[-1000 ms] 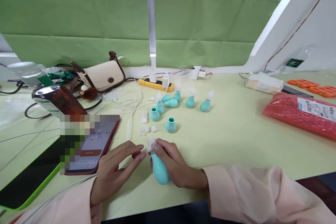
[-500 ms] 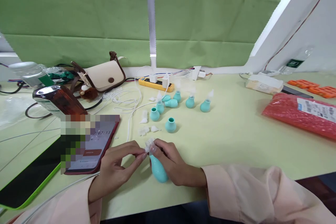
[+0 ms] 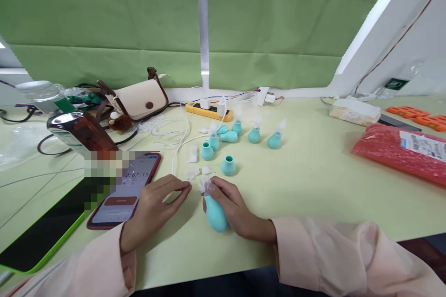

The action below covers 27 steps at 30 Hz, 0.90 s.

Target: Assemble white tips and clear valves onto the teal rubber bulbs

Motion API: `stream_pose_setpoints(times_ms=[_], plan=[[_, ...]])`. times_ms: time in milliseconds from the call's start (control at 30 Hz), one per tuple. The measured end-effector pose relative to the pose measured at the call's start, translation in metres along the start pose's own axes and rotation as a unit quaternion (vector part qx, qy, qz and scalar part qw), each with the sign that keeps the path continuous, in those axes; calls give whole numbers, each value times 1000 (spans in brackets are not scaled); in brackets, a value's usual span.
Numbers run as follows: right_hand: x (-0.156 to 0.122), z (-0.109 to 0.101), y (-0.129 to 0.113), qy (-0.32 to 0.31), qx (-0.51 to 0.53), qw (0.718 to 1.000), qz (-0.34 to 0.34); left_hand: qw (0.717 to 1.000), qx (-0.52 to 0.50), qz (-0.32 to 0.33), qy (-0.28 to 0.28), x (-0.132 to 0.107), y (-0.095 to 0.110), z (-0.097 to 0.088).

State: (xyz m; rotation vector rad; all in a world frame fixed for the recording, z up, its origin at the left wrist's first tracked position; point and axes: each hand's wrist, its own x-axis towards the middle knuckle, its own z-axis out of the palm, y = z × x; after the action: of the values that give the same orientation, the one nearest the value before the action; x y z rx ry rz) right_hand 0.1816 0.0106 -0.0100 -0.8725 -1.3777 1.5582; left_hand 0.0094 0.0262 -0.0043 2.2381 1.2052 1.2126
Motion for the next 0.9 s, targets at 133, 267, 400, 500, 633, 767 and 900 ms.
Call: stream_pose_setpoints(times_ms=[133, 267, 400, 500, 633, 767, 900], plan=[[-2, 1, -2, -34, -10, 999, 14, 991, 103, 84, -5, -3, -10, 6], [-2, 1, -1, -39, -48, 996, 60, 994, 71, 68, 50, -3, -8, 2], [-2, 3, -1, -25, -169, 984, 48, 998, 13, 34, -41, -6, 10, -7], [-4, 6, -2, -47, -253, 966, -6, 991, 21, 52, -125, -9, 20, -7], [-6, 9, -6, -103, -262, 959, -26, 975, -81, -43, -201, -14, 22, 1], [-7, 8, -10, -139, -281, 948, -57, 918, -266, -188, -225, -12, 22, 5], [-13, 5, -22, -183, -354, 903, -159, 853, -387, -277, -217, -5, 21, 0]])
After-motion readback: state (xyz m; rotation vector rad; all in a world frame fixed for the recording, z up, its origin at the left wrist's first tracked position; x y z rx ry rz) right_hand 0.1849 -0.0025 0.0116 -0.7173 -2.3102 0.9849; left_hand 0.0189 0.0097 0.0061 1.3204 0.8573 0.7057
